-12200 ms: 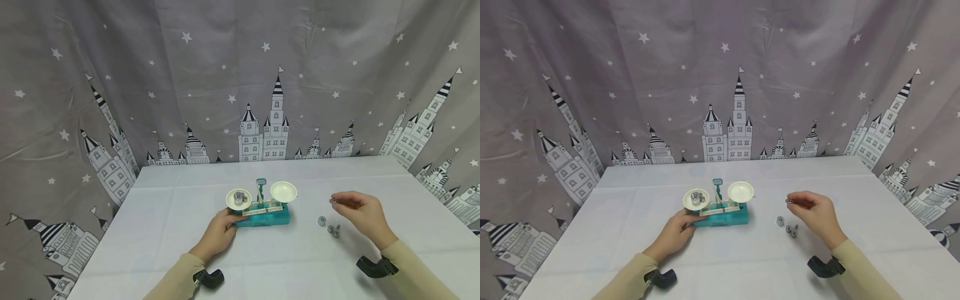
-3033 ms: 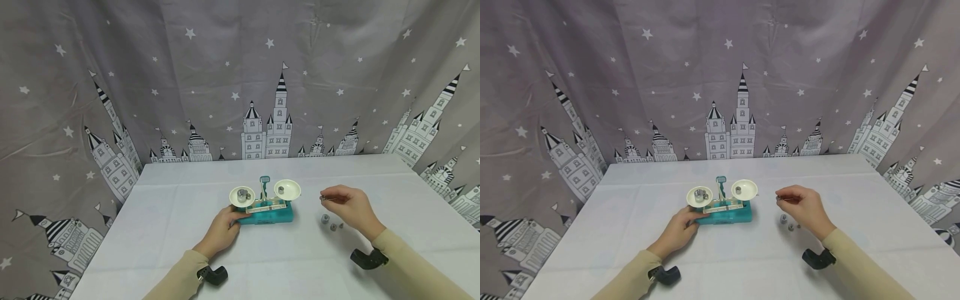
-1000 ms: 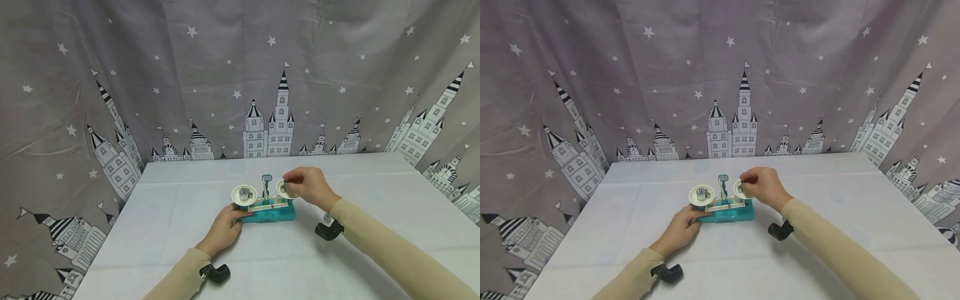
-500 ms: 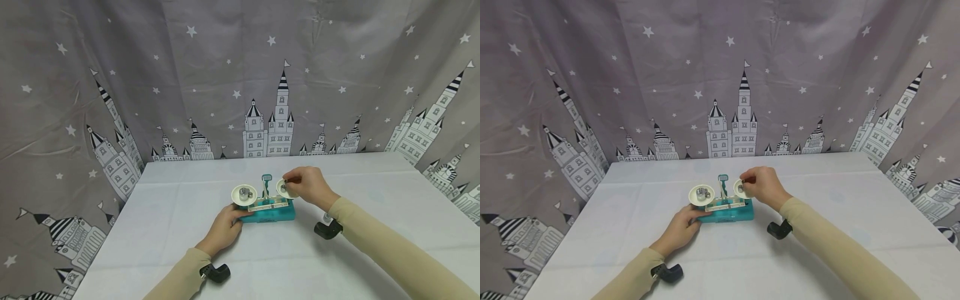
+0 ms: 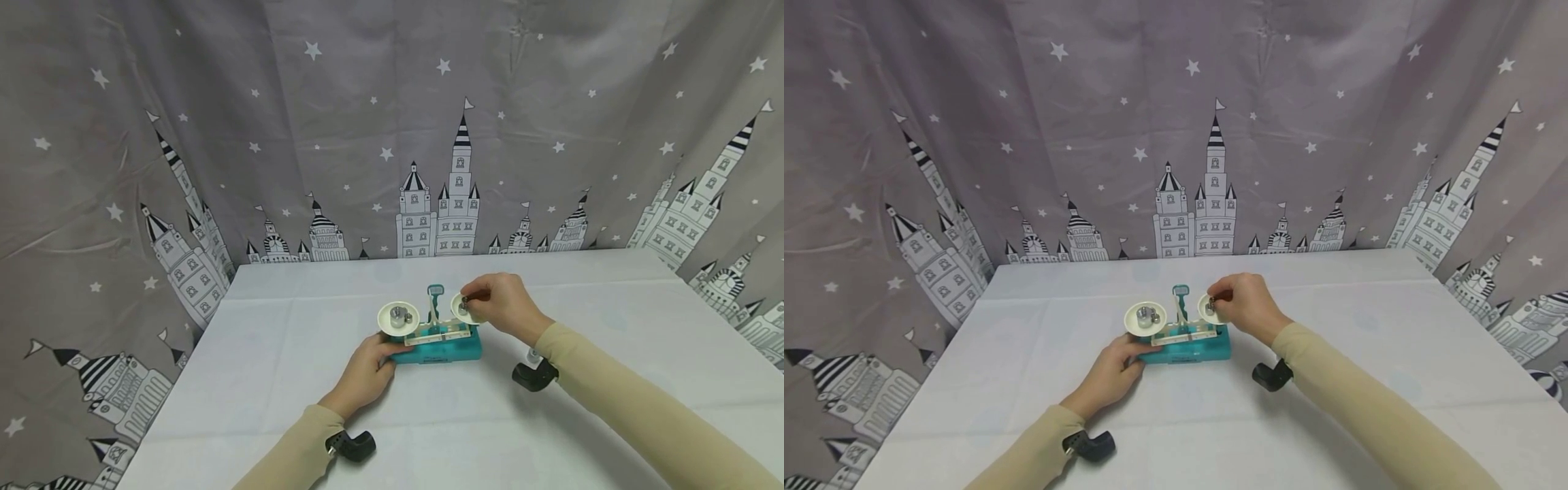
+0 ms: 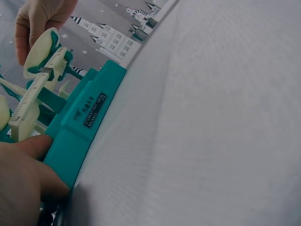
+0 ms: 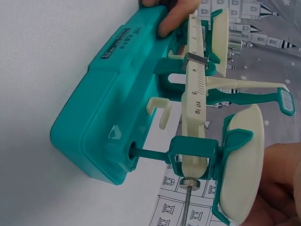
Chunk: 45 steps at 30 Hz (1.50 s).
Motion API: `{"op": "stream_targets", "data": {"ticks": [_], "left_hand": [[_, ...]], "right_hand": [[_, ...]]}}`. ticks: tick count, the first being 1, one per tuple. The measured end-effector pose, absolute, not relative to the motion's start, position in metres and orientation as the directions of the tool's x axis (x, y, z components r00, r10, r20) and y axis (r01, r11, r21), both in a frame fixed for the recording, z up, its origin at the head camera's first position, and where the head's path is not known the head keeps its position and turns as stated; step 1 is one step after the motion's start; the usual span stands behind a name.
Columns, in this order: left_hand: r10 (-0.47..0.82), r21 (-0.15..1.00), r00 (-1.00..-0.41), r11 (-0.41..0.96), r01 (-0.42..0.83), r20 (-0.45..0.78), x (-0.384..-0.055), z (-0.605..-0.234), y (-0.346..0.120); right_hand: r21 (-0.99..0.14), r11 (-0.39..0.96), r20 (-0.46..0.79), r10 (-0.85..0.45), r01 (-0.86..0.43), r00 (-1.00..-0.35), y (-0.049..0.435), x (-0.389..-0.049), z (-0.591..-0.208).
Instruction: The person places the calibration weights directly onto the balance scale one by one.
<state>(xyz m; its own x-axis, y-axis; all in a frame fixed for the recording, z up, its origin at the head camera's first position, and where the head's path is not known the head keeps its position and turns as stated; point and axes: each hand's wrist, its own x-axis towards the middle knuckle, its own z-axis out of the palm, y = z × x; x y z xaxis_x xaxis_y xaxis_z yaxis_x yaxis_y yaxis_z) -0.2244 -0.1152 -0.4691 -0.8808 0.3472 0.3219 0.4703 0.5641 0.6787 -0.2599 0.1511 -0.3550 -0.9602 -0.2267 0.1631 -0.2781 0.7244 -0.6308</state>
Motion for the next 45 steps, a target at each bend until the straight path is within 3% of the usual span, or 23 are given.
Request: {"op": "stream_targets", "data": {"ticks": [5, 10, 20, 31, 45], "left_hand": [[0.343, 0.679, -0.884, 0.568, 0.464, 0.317, -0.224, -0.469, -0.115], [0.346, 0.679, -0.883, 0.567, 0.467, 0.318, -0.223, -0.469, -0.115], [0.341, 0.676, -0.886, 0.575, 0.46, 0.313, -0.224, -0.469, -0.115], [0.333, 0.683, -0.891, 0.575, 0.45, 0.307, -0.224, -0.47, -0.114], [0.341, 0.679, -0.887, 0.574, 0.458, 0.31, -0.224, -0.469, -0.114]], "right_hand": [[-0.625, 0.723, 0.181, -0.233, -0.294, -0.956, 0.152, -0.259, -0.354], [-0.599, 0.718, 0.283, -0.225, -0.355, -0.932, 0.162, -0.255, -0.348], [-0.545, 0.755, 0.4, -0.148, -0.365, -0.904, 0.216, -0.239, -0.347], [-0.553, 0.782, 0.396, -0.055, -0.287, -0.916, 0.269, -0.213, -0.367], [-0.569, 0.796, 0.304, -0.03, -0.207, -0.952, 0.294, -0.197, -0.411]]}}
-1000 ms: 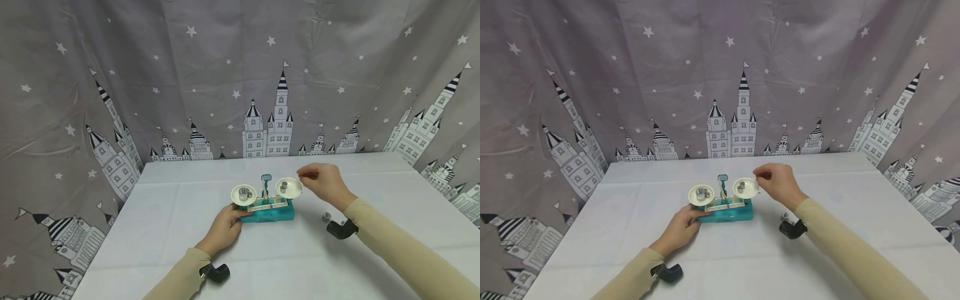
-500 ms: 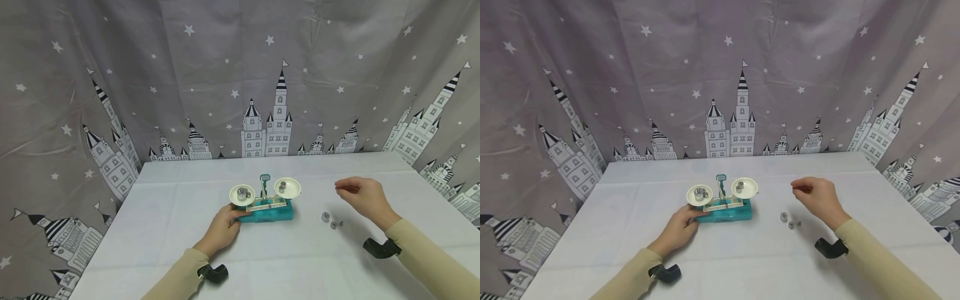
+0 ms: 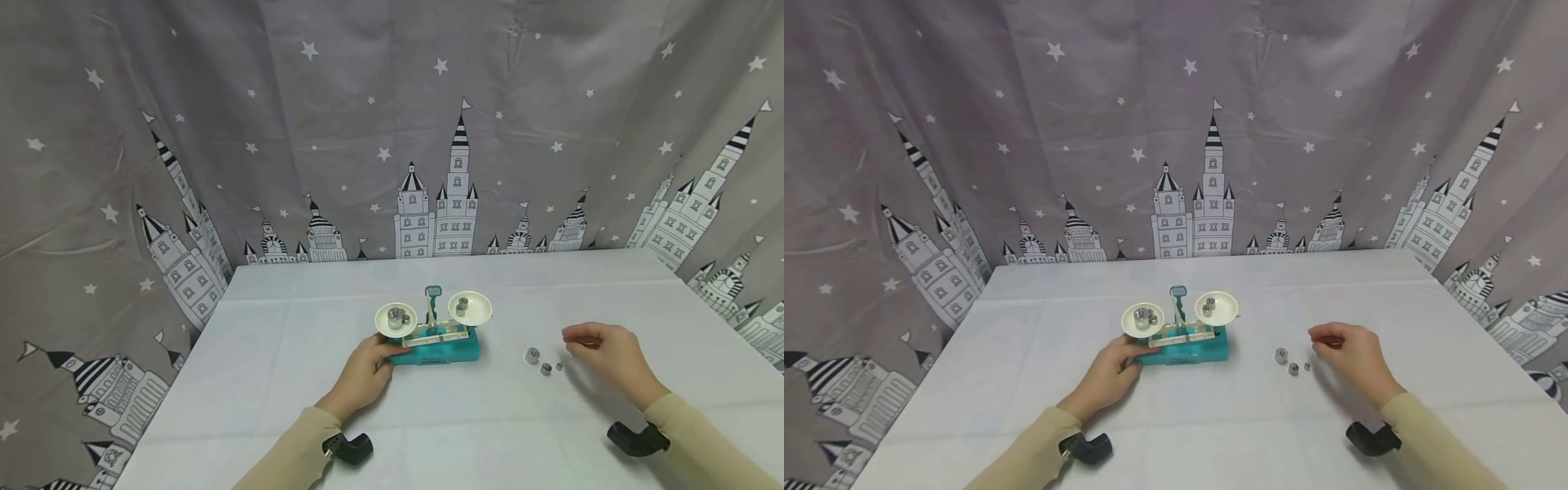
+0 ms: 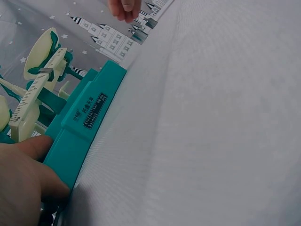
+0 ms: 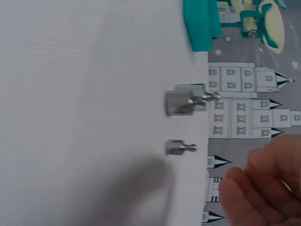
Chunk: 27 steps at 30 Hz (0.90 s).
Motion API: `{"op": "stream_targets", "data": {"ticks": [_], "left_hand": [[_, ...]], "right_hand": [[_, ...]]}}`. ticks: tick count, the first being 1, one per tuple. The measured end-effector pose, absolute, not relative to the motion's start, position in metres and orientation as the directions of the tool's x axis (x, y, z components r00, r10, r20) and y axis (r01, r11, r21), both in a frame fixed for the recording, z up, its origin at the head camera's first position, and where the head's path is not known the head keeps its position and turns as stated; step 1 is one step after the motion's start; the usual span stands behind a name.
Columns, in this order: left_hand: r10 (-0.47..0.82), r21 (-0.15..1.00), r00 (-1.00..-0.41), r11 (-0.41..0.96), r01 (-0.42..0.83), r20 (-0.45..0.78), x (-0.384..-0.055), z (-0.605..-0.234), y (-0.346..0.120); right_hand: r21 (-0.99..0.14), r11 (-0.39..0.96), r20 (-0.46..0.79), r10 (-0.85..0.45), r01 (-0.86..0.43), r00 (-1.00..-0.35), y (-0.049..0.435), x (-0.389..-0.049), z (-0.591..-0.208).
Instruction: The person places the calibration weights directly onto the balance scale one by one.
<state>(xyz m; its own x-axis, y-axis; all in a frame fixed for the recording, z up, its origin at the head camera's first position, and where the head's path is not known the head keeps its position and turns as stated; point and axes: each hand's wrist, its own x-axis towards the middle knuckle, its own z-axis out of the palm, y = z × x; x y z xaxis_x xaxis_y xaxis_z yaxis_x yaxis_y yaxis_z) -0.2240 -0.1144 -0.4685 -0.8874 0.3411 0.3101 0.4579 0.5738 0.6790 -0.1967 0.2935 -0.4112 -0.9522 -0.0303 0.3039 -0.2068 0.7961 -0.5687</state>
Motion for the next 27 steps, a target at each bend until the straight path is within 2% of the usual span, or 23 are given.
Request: {"op": "stream_targets", "data": {"ticks": [4, 10, 16, 21, 27], "left_hand": [[0.344, 0.676, -0.886, 0.575, 0.461, 0.311, -0.224, -0.469, -0.115], [0.348, 0.672, -0.886, 0.58, 0.46, 0.306, -0.224, -0.468, -0.115], [0.346, 0.673, -0.889, 0.583, 0.455, 0.301, -0.224, -0.469, -0.114], [0.337, 0.677, -0.892, 0.582, 0.45, 0.302, -0.225, -0.47, -0.114], [0.335, 0.678, -0.892, 0.582, 0.449, 0.302, -0.225, -0.47, -0.114]], "right_hand": [[-0.606, 0.772, 0.239, -0.054, -0.192, -0.97, 0.292, -0.195, -0.421], [-0.691, 0.684, 0.22, -0.109, -0.234, -0.969, 0.289, -0.195, -0.432], [-0.747, 0.638, 0.142, -0.127, -0.19, -0.982, 0.29, -0.197, -0.438], [-0.732, 0.653, 0.139, -0.136, -0.194, -0.981, 0.288, -0.197, -0.441], [-0.659, 0.723, 0.167, -0.127, -0.207, -0.978, 0.284, -0.196, -0.441]]}}
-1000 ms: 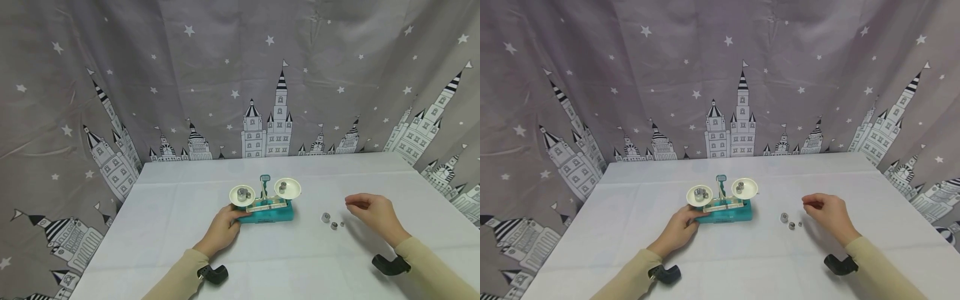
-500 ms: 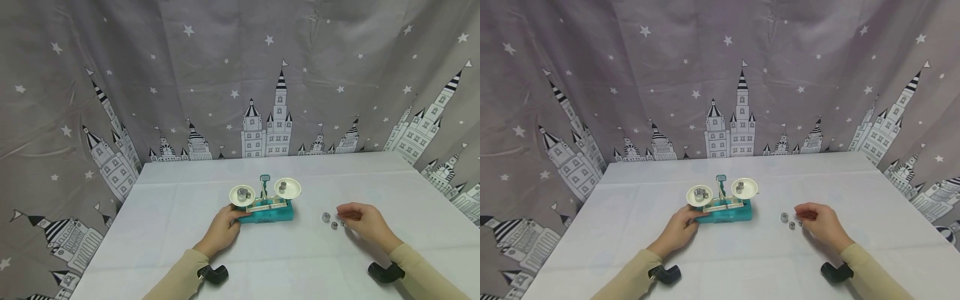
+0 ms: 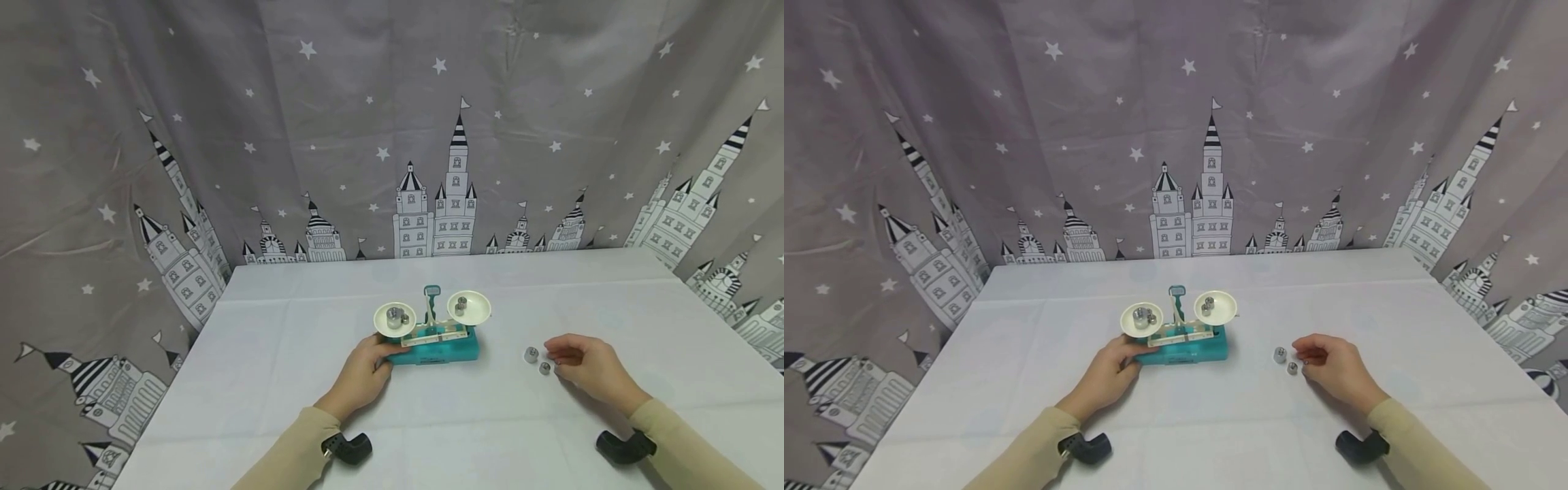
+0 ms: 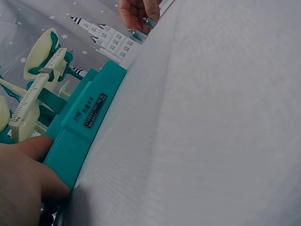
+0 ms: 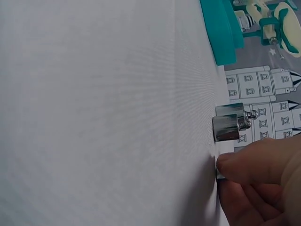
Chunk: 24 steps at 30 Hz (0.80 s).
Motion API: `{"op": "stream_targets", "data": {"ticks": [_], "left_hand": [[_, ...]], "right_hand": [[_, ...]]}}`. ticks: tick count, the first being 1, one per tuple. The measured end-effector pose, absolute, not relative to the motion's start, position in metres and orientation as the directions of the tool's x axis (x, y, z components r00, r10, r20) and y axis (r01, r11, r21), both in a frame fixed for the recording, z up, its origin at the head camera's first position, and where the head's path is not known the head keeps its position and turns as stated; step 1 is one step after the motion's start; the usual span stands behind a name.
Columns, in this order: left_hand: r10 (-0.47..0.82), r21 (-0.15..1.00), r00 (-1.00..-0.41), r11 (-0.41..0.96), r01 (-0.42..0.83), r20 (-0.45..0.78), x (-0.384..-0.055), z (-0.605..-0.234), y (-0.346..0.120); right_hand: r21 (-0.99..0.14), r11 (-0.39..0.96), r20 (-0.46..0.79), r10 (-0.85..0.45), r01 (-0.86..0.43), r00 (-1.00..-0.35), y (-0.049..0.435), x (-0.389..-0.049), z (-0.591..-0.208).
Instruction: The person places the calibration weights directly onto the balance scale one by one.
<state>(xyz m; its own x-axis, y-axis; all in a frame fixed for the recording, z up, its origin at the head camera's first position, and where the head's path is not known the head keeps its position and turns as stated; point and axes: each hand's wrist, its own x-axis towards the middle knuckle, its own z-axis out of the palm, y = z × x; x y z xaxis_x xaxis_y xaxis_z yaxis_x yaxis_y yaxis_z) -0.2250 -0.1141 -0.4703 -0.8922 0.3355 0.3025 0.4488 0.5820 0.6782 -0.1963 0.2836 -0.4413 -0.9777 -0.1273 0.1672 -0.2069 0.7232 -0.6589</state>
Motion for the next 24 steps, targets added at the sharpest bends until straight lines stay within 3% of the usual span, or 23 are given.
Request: {"op": "stream_targets", "data": {"ticks": [10, 24], "left_hand": [[0.338, 0.69, -0.888, 0.562, 0.456, 0.311, -0.224, -0.4701, -0.1149], [0.338, 0.684, -0.887, 0.566, 0.46, 0.316, -0.224, -0.4703, -0.1146]], "right_hand": [[-0.569, 0.799, 0.197, -0.097, -0.195, -0.975, 0.2815, -0.1974, -0.4407], [-0.556, 0.804, 0.259, -0.074, -0.212, -0.963, 0.2826, -0.198, -0.4377]]}}
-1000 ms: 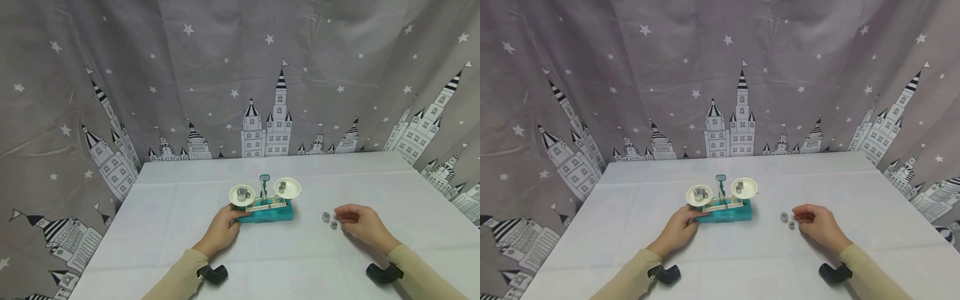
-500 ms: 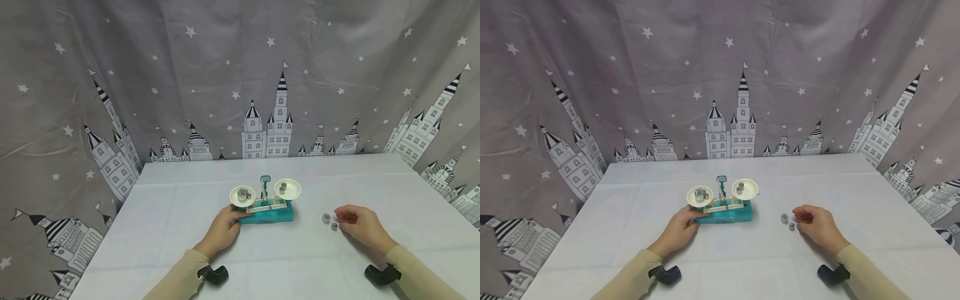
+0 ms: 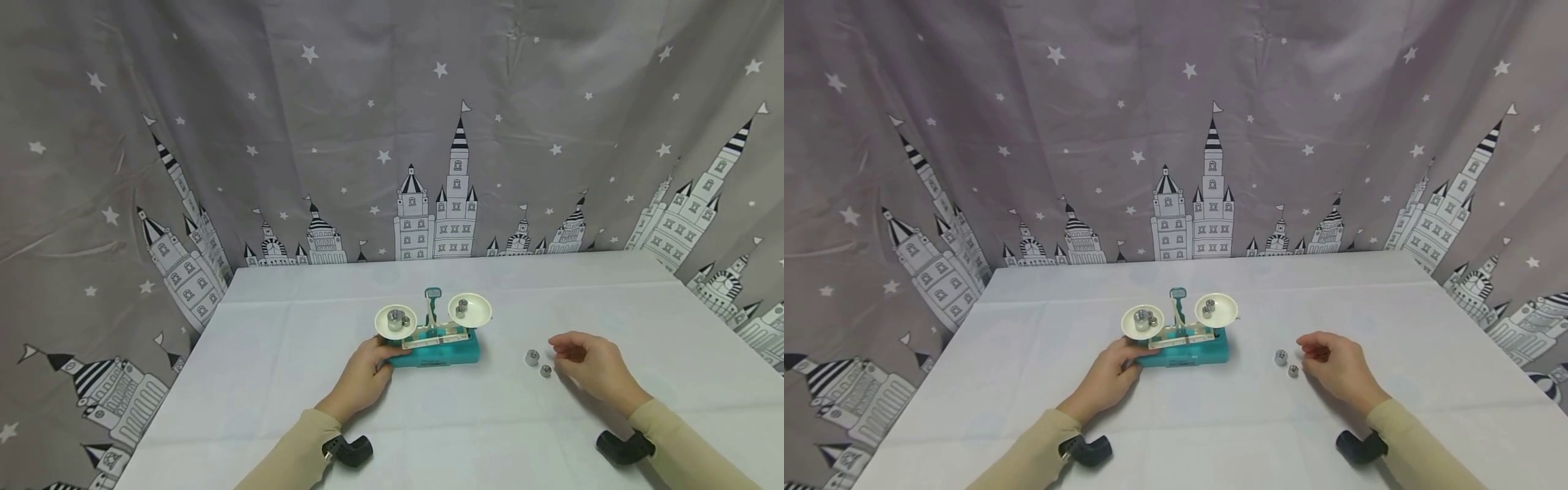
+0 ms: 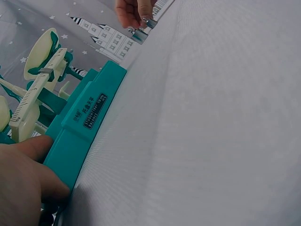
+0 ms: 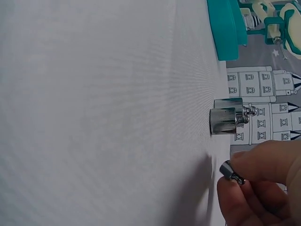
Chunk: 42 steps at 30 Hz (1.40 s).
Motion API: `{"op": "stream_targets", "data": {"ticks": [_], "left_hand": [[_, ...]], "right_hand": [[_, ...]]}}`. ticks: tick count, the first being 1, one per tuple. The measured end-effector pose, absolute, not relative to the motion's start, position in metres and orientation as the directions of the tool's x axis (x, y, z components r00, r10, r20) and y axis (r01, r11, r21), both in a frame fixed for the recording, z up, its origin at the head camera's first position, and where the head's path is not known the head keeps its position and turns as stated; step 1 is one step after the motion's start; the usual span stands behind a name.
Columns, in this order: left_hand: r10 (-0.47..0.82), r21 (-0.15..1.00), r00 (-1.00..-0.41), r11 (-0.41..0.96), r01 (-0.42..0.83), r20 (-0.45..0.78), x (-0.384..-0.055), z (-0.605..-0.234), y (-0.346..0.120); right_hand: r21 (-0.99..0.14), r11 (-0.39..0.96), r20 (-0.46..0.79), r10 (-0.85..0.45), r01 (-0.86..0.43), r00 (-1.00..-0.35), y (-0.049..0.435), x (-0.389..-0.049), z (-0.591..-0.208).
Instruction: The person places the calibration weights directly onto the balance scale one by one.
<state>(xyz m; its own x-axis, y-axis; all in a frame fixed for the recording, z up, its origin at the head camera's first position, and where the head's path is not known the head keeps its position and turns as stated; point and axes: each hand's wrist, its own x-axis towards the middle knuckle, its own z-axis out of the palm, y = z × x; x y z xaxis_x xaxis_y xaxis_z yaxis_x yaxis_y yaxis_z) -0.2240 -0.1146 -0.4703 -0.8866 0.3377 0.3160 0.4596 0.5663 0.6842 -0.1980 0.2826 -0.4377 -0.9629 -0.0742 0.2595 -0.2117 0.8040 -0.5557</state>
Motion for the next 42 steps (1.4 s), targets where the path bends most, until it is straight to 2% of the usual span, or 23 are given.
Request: {"op": "stream_targets", "data": {"ticks": [8, 18, 30, 42], "left_hand": [[0.339, 0.682, -0.887, 0.569, 0.46, 0.315, -0.224, -0.47, -0.115], [0.333, 0.685, -0.89, 0.57, 0.453, 0.311, -0.223, -0.47, -0.115], [0.338, 0.687, -0.888, 0.566, 0.457, 0.312, -0.224, -0.468, -0.114], [0.339, 0.686, -0.889, 0.569, 0.454, 0.307, -0.224, -0.47, -0.115]], "right_hand": [[-0.548, 0.807, 0.219, -0.116, -0.22, -0.969, 0.281, -0.199, -0.439], [-0.447, 0.841, 0.244, -0.213, -0.304, -0.946, 0.272, -0.2, -0.437], [-0.489, 0.83, 0.219, -0.181, -0.269, -0.959, 0.275, -0.199, -0.438], [-0.488, 0.833, 0.279, -0.133, -0.259, -0.951, 0.277, -0.198, -0.44]]}}
